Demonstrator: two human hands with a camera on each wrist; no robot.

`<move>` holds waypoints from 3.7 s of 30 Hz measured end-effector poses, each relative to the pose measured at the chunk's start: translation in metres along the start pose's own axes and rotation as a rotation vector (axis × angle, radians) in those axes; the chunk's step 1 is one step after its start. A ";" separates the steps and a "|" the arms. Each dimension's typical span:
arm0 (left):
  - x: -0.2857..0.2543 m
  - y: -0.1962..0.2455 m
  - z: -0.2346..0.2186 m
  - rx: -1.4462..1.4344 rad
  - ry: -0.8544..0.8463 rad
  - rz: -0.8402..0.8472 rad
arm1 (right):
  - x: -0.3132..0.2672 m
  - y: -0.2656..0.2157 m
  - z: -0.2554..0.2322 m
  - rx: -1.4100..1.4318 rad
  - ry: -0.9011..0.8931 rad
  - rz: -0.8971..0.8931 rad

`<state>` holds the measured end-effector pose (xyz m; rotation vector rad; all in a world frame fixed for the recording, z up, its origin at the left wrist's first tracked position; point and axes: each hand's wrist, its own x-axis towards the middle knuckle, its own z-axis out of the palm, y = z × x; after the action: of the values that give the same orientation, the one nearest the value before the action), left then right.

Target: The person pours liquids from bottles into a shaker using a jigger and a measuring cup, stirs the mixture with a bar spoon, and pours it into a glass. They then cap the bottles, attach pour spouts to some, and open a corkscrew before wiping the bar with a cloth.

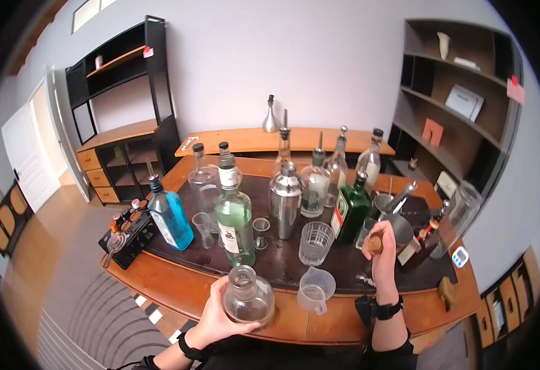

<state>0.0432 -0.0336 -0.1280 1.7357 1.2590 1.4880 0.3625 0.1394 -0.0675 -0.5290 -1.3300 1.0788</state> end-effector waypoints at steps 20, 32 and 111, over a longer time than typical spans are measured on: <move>-0.005 0.014 -0.014 0.169 0.036 0.021 | 0.011 -0.085 0.213 -1.095 -1.151 -0.751; -0.007 0.008 -0.013 0.148 0.029 0.108 | 0.003 -0.075 0.211 -1.200 -1.159 -0.600; 0.214 -0.184 -0.316 0.465 -0.036 -0.258 | -0.014 -0.014 0.006 -0.751 -0.265 0.052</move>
<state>-0.3222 0.1791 -0.1044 1.7757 1.8392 1.0682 0.3625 0.1193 -0.0619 -0.9965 -1.9704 0.6741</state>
